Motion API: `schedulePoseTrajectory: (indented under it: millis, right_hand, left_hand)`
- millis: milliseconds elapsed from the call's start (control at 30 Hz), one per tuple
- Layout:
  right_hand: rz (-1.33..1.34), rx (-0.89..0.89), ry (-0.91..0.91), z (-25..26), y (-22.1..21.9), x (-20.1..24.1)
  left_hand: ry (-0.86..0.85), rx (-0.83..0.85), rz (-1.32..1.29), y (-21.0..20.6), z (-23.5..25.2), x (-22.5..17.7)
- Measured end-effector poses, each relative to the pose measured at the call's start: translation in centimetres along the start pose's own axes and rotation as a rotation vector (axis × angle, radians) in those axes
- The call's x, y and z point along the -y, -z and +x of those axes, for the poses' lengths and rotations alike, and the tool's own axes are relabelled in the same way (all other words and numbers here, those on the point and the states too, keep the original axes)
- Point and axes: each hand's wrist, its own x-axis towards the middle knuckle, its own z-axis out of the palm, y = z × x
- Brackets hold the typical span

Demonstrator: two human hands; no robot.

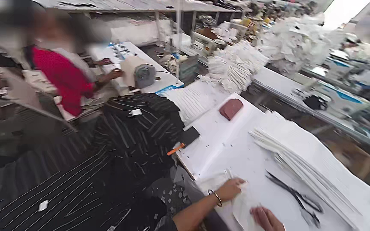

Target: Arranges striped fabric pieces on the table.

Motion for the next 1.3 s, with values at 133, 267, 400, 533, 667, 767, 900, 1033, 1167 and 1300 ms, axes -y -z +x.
schedulePoseTrajectory:
  millis: [133, 267, 400, 533, 667, 767, 900, 1033, 1167, 1300]
  right_hand:
    - [0.222, -0.431, -0.114, 1.1, 0.8, 0.9]
    - [0.127, -0.577, -0.081, 0.6, 0.6, 2.0]
    - [-0.019, -0.381, 0.078, -2.0, -4.3, 1.3]
    - [-0.175, -0.351, 0.16, -2.7, -8.6, -0.4]
    - [-0.24, -0.393, 0.074, -2.2, -8.8, -1.1]
    - [-0.278, -0.364, 0.063, -2.4, -8.4, -1.0]
    - [-0.341, -0.392, 0.104, -2.6, -9.0, -0.9]
    - [-0.414, -0.397, 0.056, -2.4, -9.5, -0.5]
    - [-0.432, -0.465, 0.131, -2.0, -9.8, -1.2]
    - [-0.346, -0.499, 0.111, -2.2, -9.2, -0.6]
  left_hand:
    - [-0.003, 0.015, -0.178, 0.0, 2.1, 4.0]
    - [0.068, -0.009, -0.27, -0.1, 2.4, 3.9]
    - [0.141, -0.05, -0.446, -0.4, 2.2, 3.5]
    - [0.175, -0.058, -0.481, -0.4, 2.2, 3.3]
    - [0.239, -0.037, -0.401, -0.1, 1.0, 3.0]
    - [0.14, 0.079, -0.149, 0.7, -1.2, 3.1]
    - [0.049, 0.103, 0.049, 0.5, -2.9, 3.5]
    - [0.039, -0.03, 0.081, -0.7, -2.7, 4.3]
    - [0.06, -0.149, 0.045, -1.6, -2.2, 4.3]
    - [0.051, -0.13, 0.025, -2.2, -2.1, 3.8]
